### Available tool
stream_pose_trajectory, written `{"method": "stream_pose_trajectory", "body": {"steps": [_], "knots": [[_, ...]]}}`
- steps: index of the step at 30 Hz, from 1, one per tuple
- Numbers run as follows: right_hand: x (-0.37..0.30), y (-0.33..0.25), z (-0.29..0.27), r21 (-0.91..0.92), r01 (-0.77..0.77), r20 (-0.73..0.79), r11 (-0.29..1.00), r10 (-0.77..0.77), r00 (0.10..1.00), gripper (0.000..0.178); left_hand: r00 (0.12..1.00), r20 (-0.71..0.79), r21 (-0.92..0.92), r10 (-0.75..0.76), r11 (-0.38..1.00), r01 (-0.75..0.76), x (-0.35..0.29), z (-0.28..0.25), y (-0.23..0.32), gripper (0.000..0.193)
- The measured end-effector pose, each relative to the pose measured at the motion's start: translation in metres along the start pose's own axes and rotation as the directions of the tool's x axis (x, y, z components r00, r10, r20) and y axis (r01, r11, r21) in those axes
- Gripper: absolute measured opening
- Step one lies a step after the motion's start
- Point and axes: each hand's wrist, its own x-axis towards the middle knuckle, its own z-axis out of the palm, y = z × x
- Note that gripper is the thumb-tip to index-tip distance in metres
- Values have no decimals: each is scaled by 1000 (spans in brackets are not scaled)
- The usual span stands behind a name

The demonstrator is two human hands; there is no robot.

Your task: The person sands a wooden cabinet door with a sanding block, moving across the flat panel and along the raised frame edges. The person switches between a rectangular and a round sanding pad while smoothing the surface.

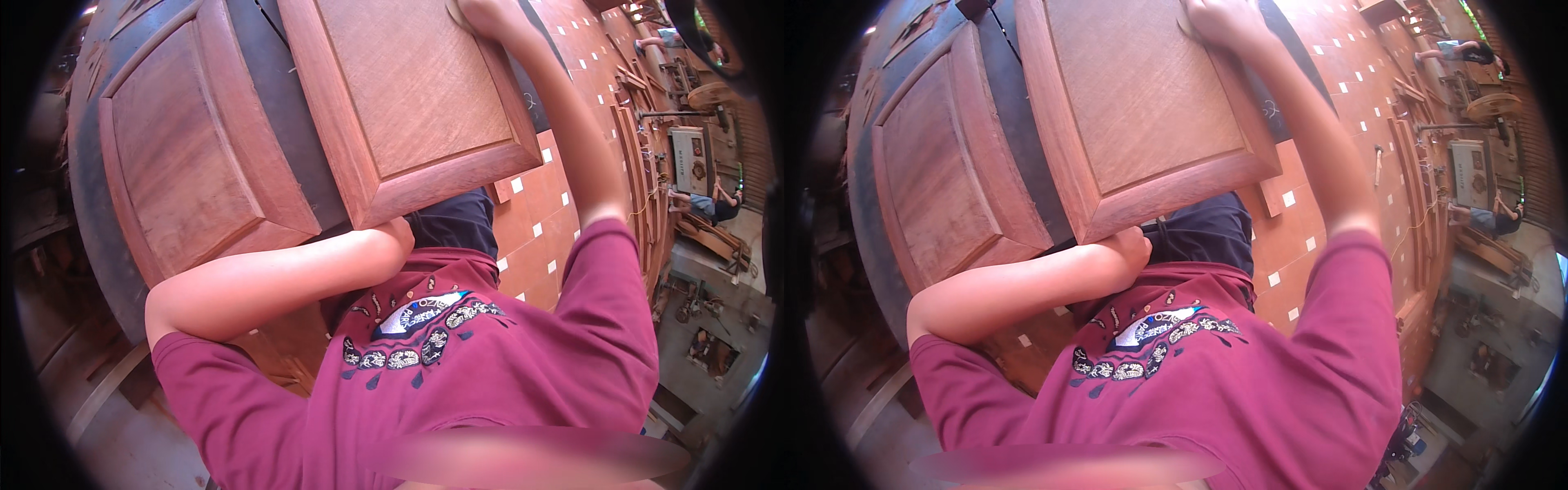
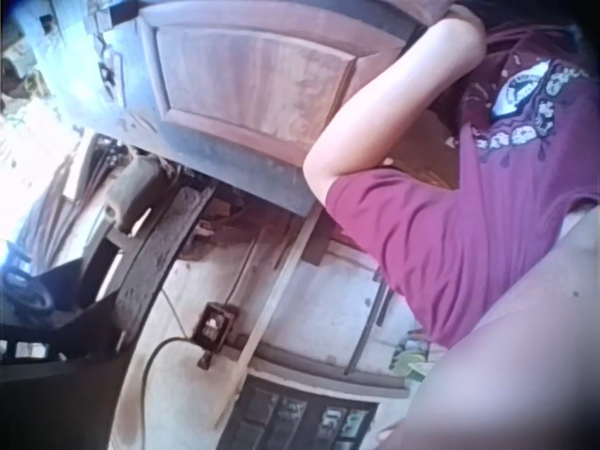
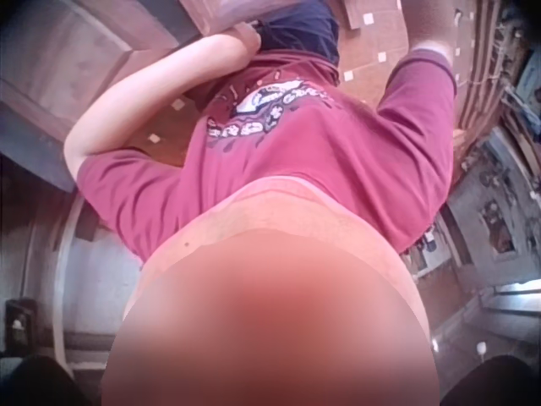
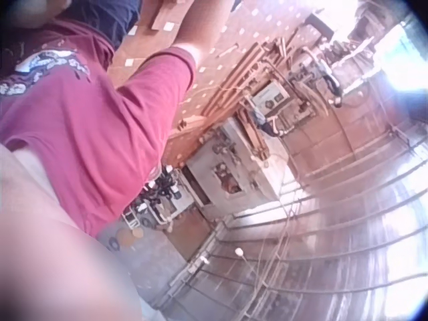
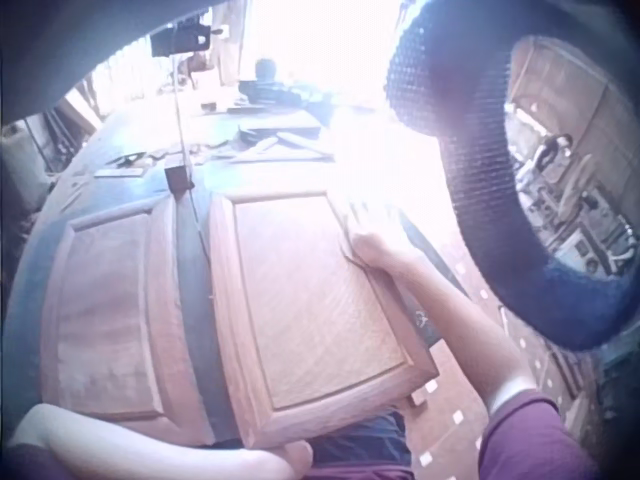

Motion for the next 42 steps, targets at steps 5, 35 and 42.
{"method": "stream_pose_trajectory", "body": {"steps": [5,35,42], "knots": [[34,-24,-24,443,-228,52,867,229,972,39,998,-46,-1,-42,999,42,6,7,1,21],[25,-24,-6,227,-104,-48,968,118,992,55,995,48,-25,-90,996,91,4,-1,8,27],[60,-16,0,296,-143,60,944,131,990,60,987,-63,-189,-151,972,137,1,6,6,47]]}}
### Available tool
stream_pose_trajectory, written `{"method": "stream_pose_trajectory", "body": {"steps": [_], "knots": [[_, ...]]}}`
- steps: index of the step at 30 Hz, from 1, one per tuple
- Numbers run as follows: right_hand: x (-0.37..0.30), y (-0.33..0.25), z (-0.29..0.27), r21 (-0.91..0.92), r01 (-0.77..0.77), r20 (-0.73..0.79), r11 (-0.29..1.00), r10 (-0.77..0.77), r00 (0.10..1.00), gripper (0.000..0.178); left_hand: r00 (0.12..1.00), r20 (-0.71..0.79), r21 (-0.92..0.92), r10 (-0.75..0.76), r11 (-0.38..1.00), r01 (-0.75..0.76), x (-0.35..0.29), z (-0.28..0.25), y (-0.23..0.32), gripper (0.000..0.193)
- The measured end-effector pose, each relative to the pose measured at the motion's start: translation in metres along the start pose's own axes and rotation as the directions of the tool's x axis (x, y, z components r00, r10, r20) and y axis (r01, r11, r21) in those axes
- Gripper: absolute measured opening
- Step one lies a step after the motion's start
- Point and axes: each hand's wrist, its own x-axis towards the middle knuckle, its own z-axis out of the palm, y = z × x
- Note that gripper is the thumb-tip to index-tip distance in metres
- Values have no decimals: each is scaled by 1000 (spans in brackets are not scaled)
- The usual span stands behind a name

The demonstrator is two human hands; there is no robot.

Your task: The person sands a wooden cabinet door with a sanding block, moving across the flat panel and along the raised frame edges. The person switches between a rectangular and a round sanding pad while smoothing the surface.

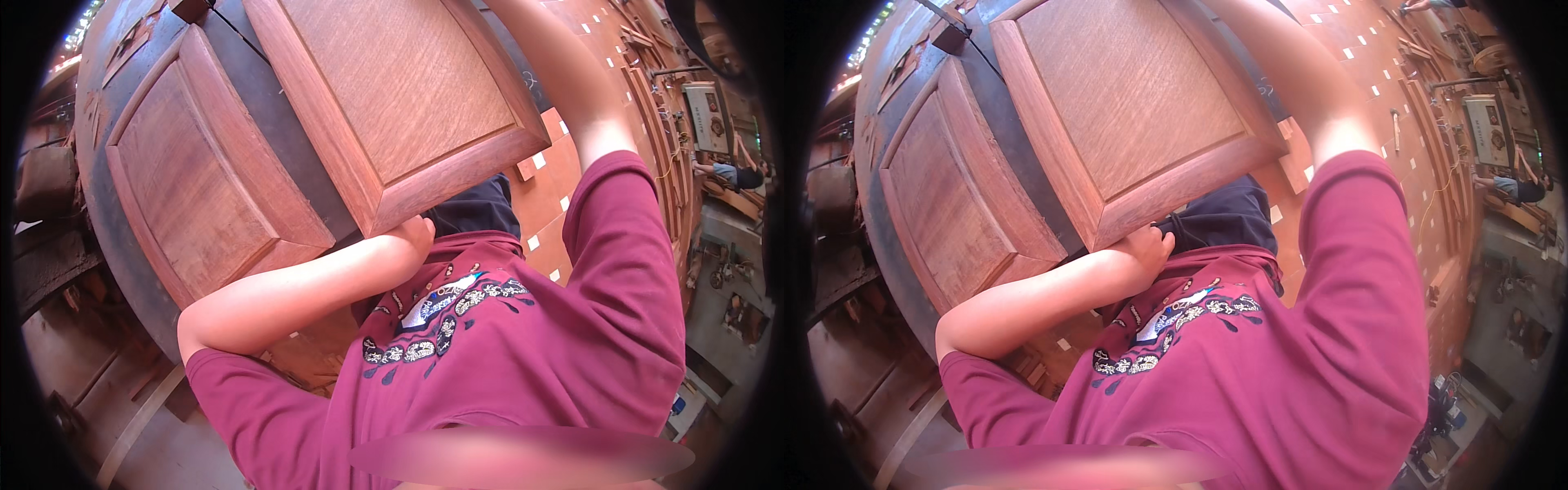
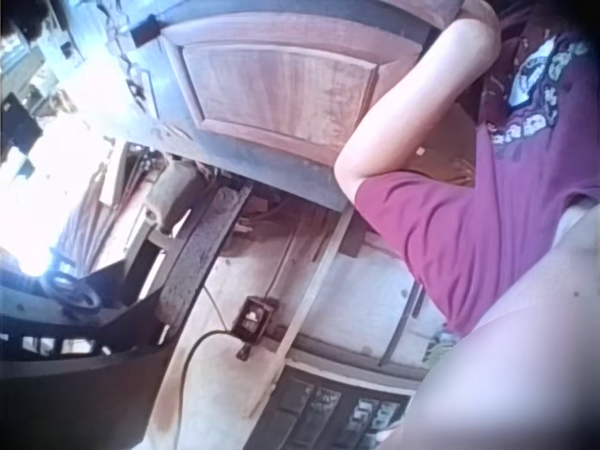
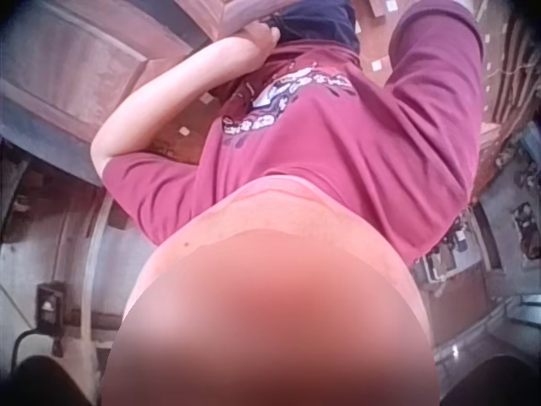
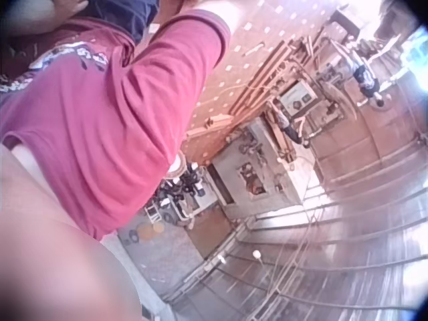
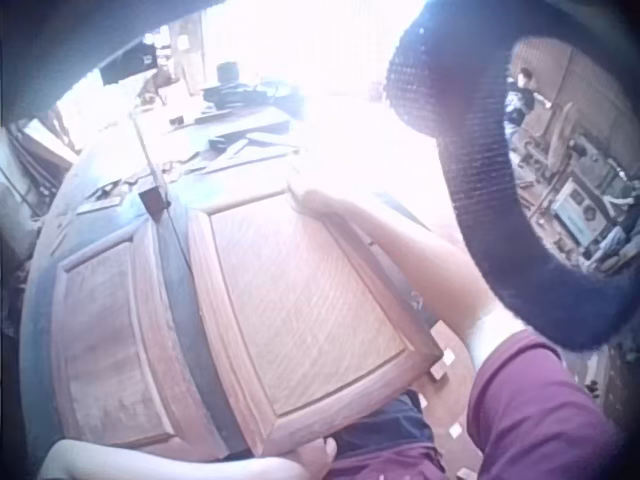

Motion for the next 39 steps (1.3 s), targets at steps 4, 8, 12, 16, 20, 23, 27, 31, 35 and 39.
{"method": "stream_pose_trajectory", "body": {"steps": [4,8,12,16,20,23,27,31,35,39], "knots": [[-62,18,-15,-55,35,96,998,-29,995,63,1000,8,-4,26,1000,-26,-1,-9,3,60],[-170,12,-39,-43,-47,227,998,55,972,66,998,49,24,47,999,-48,-2,-5,4,62],[-263,-5,-41,-72,-30,44,997,33,999,62,988,112,140,110,982,-126,3,-6,8,55],[-285,-32,-39,-160,-113,-67,981,103,992,63,984,140,156,110,979,-131,3,-3,7,50],[-276,-44,-29,-196,-137,-99,971,119,988,62,989,140,18,49,998,-52,3,-9,5,50],[-273,-65,-26,-133,-62,-100,989,49,994,64,992,121,6,23,1000,-24,2,-7,4,52],[-264,-97,-22,-16,32,-29,999,-33,999,71,984,-178,42,19,999,-12,-1,11,5,35],[-253,-150,2,261,220,14,940,-232,973,70,762,-640,-178,-96,984,-25,16,45,5,40],[-255,-147,9,258,292,-13,921,-299,954,66,725,-680,-249,-107,964,-92,20,58,3,46],[-263,-102,-14,42,157,2,987,-157,988,65,972,-236,-96,16,995,-40,0,26,2,51]]}}
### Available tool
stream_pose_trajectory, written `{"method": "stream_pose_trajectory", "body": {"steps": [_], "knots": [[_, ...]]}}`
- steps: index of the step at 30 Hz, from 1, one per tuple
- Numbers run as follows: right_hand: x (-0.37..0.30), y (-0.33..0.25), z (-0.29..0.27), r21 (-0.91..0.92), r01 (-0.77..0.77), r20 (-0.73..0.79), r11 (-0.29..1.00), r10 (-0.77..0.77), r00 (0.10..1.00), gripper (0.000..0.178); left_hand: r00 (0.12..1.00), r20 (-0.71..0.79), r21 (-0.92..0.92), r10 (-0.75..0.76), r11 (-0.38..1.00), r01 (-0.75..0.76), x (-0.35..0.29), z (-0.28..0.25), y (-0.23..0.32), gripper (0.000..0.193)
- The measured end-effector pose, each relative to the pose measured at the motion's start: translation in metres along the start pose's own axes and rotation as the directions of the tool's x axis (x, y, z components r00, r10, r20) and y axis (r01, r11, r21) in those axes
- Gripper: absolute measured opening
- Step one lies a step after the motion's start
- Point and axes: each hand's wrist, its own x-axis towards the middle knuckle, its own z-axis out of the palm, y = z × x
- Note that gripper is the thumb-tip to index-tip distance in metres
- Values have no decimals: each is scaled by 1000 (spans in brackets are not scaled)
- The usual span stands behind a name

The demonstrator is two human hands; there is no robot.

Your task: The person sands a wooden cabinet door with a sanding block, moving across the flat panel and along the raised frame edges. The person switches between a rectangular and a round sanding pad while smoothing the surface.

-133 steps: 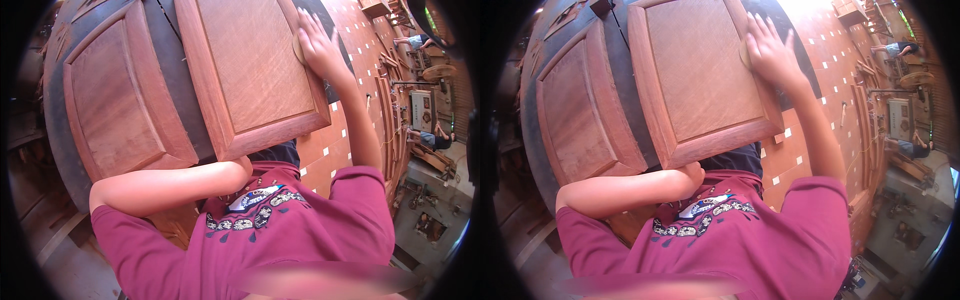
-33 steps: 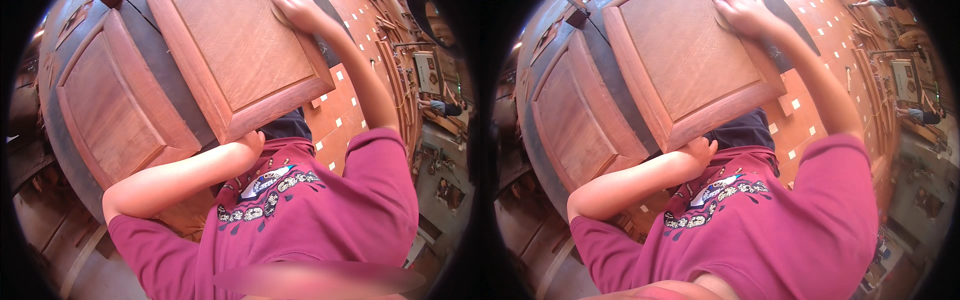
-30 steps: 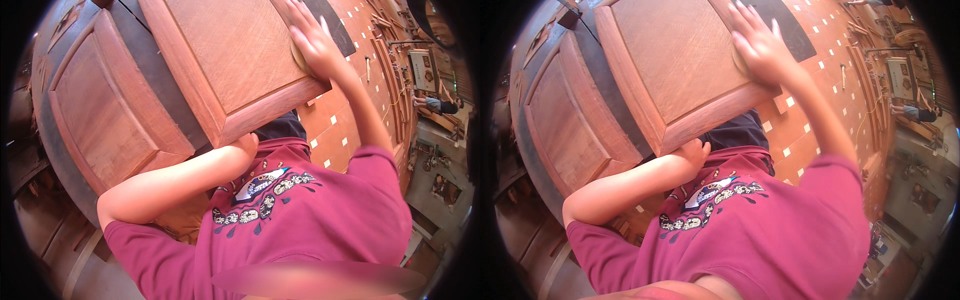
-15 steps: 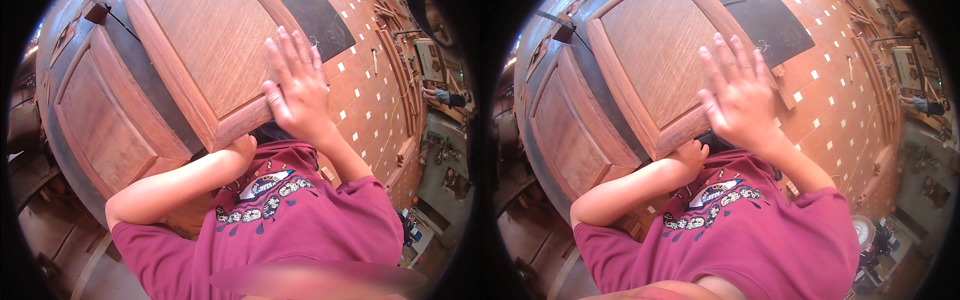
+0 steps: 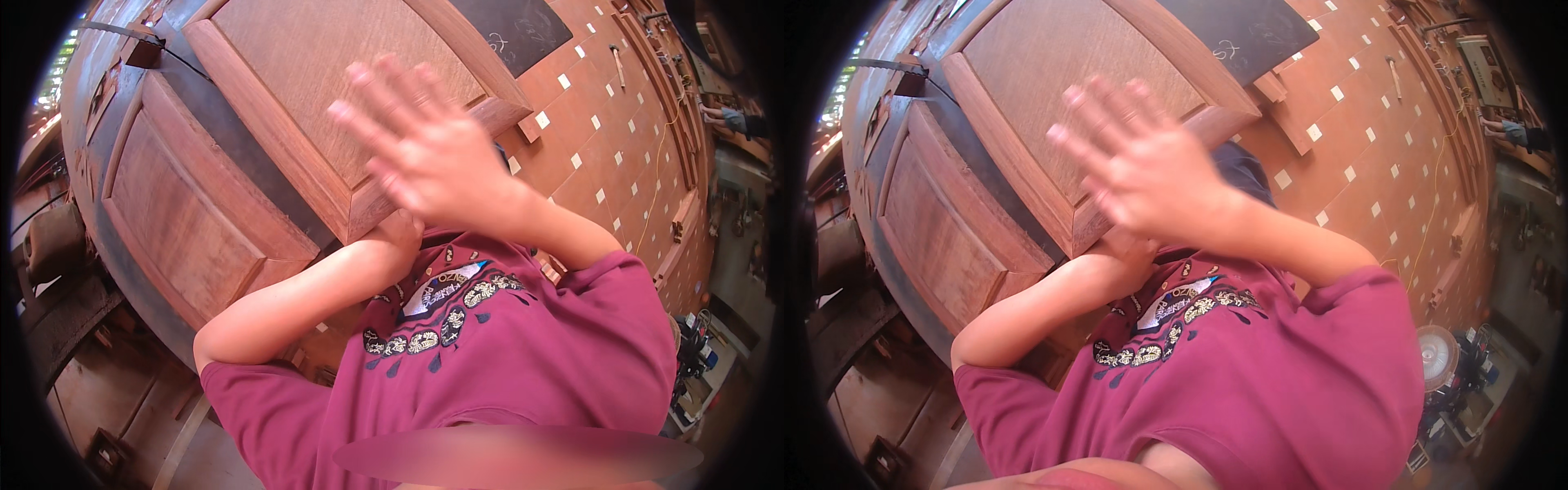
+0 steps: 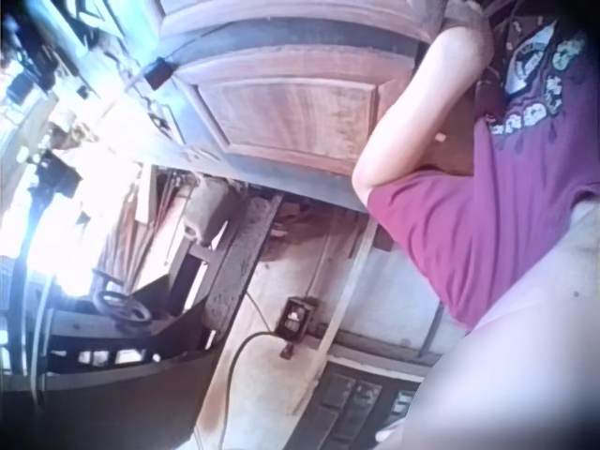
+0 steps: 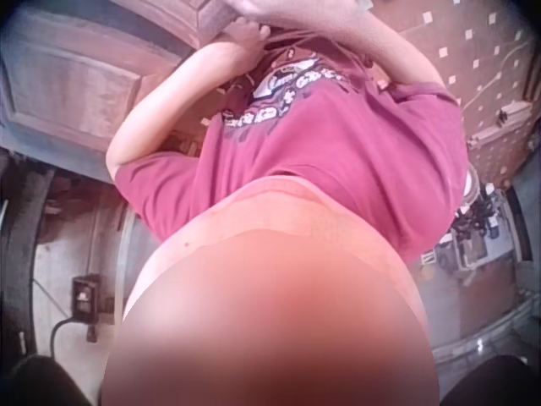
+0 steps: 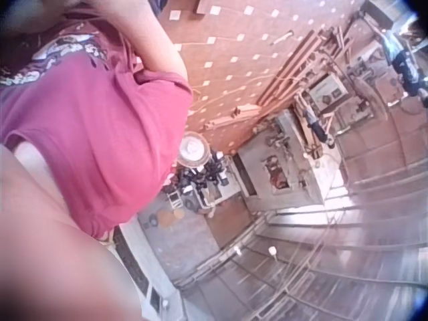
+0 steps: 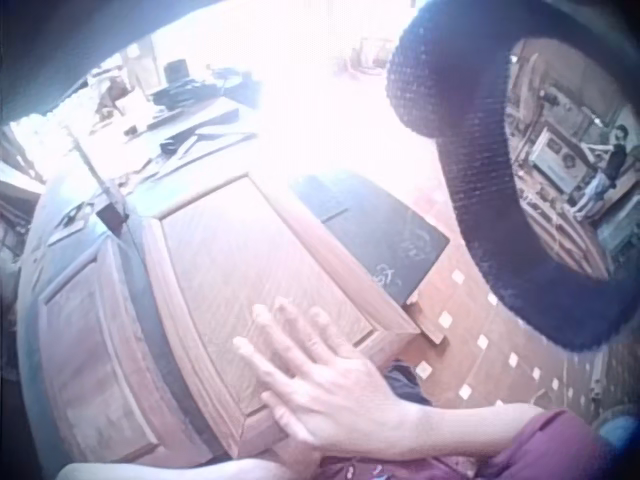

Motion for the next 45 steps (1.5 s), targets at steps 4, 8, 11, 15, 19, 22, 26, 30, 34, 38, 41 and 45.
{"method": "stream_pose_trajectory", "body": {"steps": [4,8,11,15,19,22,26,30,34,38,41,45], "knots": [[-11,44,-24,-204,-169,-56,964,161,985,61,971,239,-91,-26,995,49,-4,-34,5,45],[-8,25,-3,-74,-216,-136,974,205,969,60,935,354,-5,-4,1000,7,1,-46,5,51],[13,-33,18,214,-68,-90,975,89,992,63,914,-354,-580,-198,813,-48,1,22,11,49],[21,-52,28,164,51,-52,985,-43,998,65,829,-529,-453,-180,886,-97,1,54,6,47],[-1,-1,4,-49,-74,-91,996,69,993,67,991,-128,-45,-39,998,34,2,19,9,45],[-8,39,-37,-207,-280,45,937,295,954,67,966,259,-14,-9,1000,14,-5,-38,6,43],[0,30,-6,-198,-172,-117,965,151,982,63,960,280,-32,11,999,-2,-5,-46,9,43],[22,-60,36,271,156,-134,950,-123,983,64,913,-407,75,-6,996,39,-25,60,20,50],[26,-49,36,107,55,-85,993,-46,995,58,974,-228,579,-14,802,147,-19,37,17,54],[-8,12,-3,-124,-106,-38,987,102,994,64,968,250,5,14,1000,-15,-9,-47,11,44],[-15,53,-19,-238,-231,-121,944,207,971,64,982,189,31,-14,999,9,-8,-29,11,37],[2,7,-5,-110,-128,17,986,131,991,67,1000,3,-91,-13,996,14,-1,-4,7,38]]}}
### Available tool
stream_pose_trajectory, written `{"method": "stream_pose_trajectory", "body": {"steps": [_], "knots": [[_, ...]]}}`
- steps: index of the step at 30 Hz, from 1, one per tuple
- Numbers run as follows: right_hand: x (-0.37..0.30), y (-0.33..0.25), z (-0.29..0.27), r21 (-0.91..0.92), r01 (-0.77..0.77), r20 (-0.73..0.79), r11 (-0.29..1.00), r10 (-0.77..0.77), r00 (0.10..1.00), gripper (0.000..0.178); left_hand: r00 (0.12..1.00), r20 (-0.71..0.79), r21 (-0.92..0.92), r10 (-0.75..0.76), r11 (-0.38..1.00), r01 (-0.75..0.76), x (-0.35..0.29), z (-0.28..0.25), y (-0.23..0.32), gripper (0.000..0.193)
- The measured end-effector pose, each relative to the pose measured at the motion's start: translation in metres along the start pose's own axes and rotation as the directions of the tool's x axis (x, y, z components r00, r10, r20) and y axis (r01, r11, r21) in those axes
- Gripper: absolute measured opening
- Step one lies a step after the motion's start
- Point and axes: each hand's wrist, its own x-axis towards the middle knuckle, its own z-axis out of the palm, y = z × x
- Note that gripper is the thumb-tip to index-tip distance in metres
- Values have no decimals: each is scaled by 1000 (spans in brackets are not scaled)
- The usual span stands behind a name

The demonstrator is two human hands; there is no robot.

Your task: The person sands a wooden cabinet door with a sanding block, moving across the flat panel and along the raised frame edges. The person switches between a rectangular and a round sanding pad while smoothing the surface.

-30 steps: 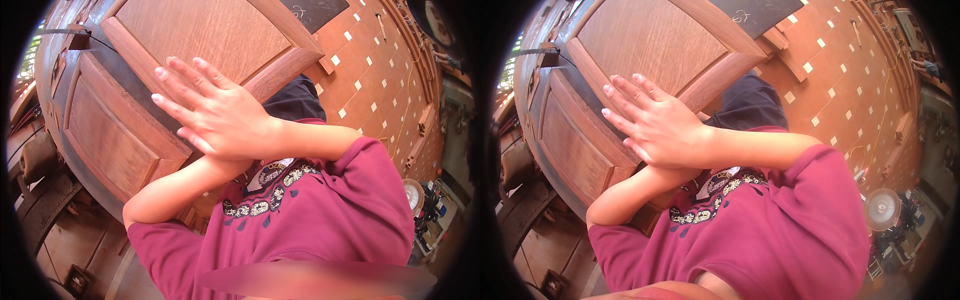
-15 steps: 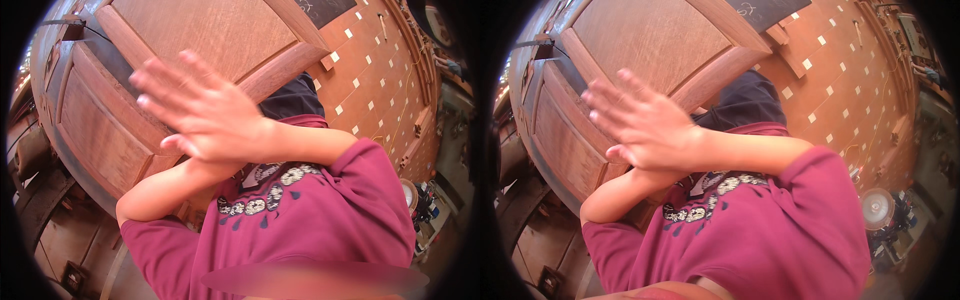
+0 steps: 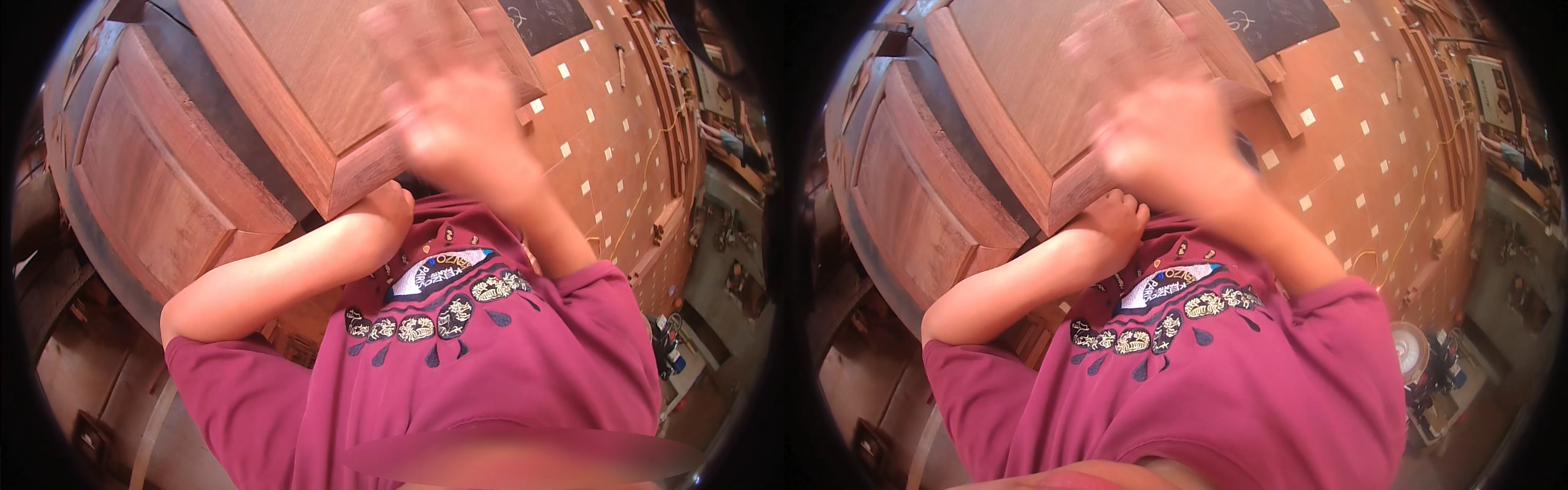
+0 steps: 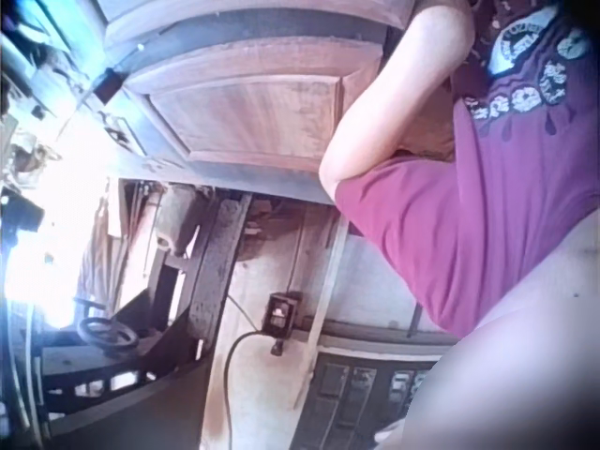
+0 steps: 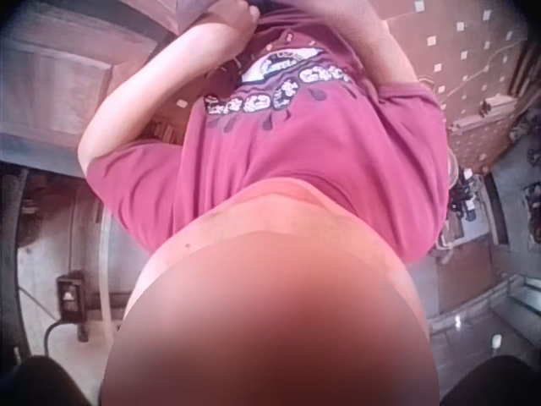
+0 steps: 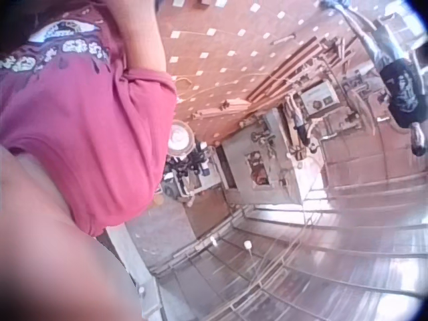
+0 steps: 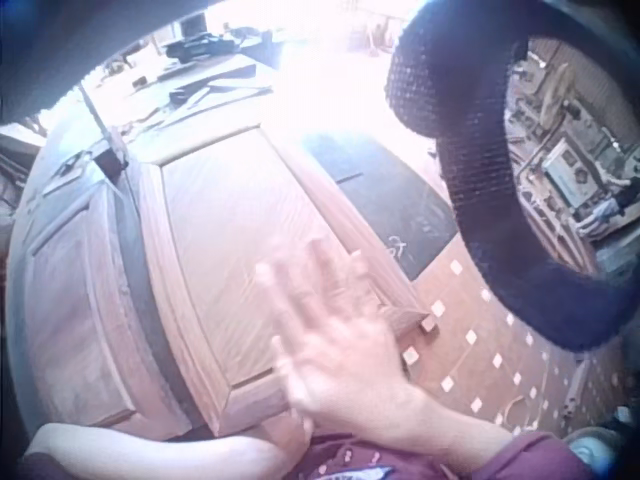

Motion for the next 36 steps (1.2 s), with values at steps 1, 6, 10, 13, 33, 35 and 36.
{"method": "stream_pose_trajectory", "body": {"steps": [1,6,10,13,33,35,36], "knots": [[7,-21,11,68,58,-31,996,-56,998,67,936,-338,-122,-96,991,57,6,38,4,42],[11,-60,23,93,159,-64,983,-154,986,70,799,-601,193,13,973,130,-1,50,4,48],[-9,11,3,-56,-11,-90,998,6,996,67,973,212,130,-89,990,62,-1,-18,3,34],[-13,58,-34,-427,-169,-2,888,186,982,55,959,282,316,-32,947,-61,0,-31,6,29],[13,-70,19,209,391,37,896,-407,913,65,988,-127,197,-88,974,112,-6,48,11,52],[17,-72,26,213,464,27,860,-479,877,62,967,-253,780,-42,582,230,10,48,20,52],[26,-70,32,199,522,14,830,-534,845,61,945,-320,385,-63,903,190,-2,53,9,50]]}}
